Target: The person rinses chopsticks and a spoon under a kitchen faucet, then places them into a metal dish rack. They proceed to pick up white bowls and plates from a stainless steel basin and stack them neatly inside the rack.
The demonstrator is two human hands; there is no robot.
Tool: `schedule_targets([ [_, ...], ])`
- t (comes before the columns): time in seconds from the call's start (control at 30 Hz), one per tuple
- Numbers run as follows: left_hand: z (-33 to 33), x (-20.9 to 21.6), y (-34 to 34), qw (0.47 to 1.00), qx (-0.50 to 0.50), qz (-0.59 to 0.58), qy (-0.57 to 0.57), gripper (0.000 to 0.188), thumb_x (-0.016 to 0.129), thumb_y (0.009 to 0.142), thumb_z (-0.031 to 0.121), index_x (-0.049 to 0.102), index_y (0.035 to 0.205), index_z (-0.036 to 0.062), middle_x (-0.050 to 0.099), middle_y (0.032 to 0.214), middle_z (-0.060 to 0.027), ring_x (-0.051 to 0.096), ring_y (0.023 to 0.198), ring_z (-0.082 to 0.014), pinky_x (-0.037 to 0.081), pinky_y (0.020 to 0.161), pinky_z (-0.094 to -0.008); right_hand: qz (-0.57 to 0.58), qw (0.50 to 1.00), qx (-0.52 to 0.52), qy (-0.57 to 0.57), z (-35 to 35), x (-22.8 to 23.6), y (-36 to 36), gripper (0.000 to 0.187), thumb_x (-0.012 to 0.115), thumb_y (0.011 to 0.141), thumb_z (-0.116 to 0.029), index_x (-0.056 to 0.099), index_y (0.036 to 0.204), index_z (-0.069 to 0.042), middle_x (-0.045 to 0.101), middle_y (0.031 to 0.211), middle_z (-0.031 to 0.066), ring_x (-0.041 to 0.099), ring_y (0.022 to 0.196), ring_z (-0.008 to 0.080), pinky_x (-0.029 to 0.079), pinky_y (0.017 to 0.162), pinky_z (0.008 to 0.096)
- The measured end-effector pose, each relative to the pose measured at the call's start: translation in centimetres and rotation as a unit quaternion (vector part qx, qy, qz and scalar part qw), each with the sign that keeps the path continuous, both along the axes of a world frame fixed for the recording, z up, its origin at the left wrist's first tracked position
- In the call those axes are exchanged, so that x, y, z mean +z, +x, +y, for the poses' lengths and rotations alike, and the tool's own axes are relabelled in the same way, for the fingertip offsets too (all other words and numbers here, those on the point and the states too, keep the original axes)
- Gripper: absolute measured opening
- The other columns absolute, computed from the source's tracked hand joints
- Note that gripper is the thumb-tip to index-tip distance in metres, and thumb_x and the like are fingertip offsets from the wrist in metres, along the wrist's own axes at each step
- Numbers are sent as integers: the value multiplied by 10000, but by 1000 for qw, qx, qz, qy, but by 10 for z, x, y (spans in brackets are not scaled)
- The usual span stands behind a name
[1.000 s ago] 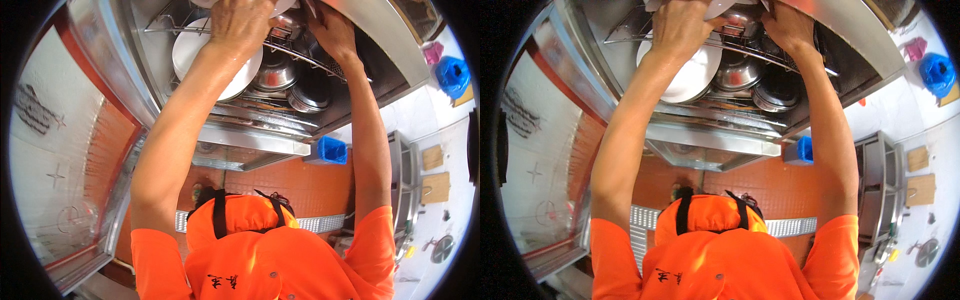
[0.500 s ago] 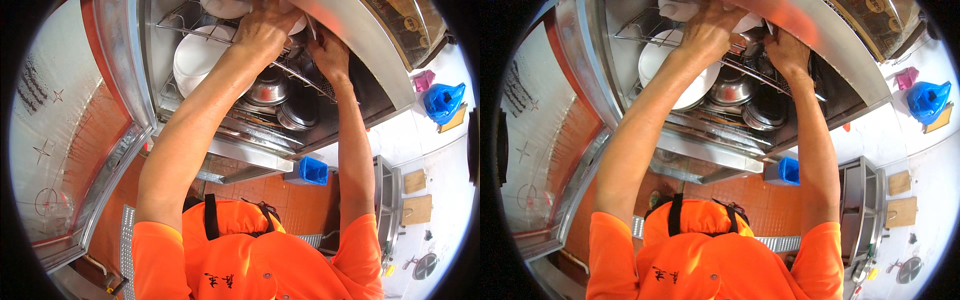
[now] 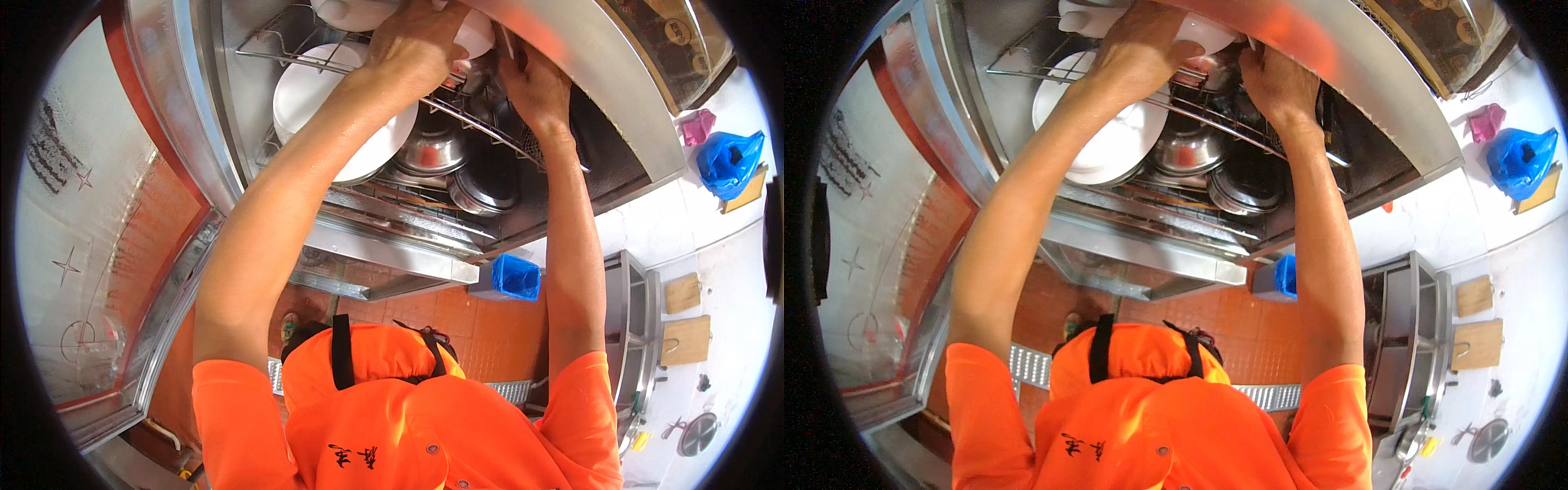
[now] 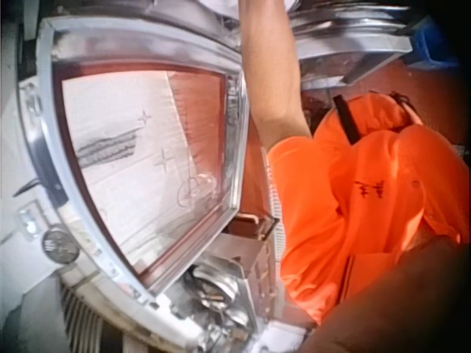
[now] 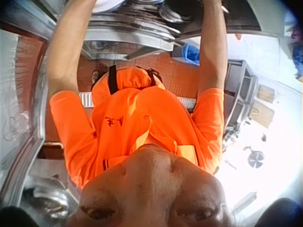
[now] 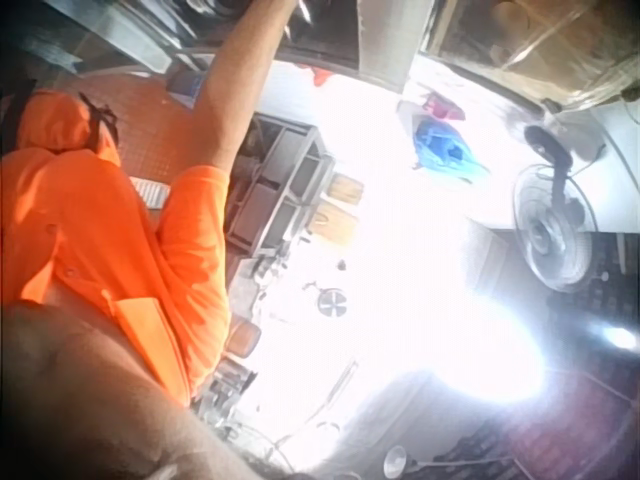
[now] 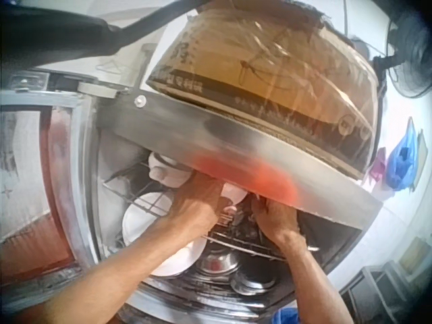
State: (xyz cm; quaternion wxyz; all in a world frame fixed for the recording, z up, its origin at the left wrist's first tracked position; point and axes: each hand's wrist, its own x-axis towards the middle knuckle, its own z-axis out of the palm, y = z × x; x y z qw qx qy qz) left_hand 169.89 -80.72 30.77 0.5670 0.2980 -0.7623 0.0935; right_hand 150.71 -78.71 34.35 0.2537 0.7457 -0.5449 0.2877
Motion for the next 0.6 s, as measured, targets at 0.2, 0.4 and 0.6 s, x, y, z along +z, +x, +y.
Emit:
schedule_targets([
  [0.2, 5, 6, 3, 998, -40, 16, 46, 594, 684, 697, 69, 445, 1237, 3, 453, 1261, -259, 423, 1177, -408, 377, 986, -449, -31, 997, 54, -38, -2, -4, -2, 237, 608, 777, -181, 600, 992, -82, 628, 922, 148, 589, 903, 354, 463, 781, 449],
  [0.4, 6, 2, 1, 999, 26, 18, 30, 608, 701, 685, 67, 454, 1238, 14, 481, 1234, -257, 448, 1142, -420, 386, 961, -467, 11, 999, 25, -19, 1, 0, -1, 372, 599, 813, -178, 568, 1173, -90, 659, 982, 116, 634, 897, 261, 473, 803, 354],
  [0.6, 5, 2, 4, 999, 37, 8, -17, 668, 735, 673, 145, 439, 1258, 16, 494, 1223, -258, 451, 1146, -421, 393, 953, -468, -6, 1000, -3, -11, 2, -1, -1, 378, 608, 799, -204, 571, 1155, -85, 636, 928, 127, 618, 844, 292, 473, 770, 386],
])
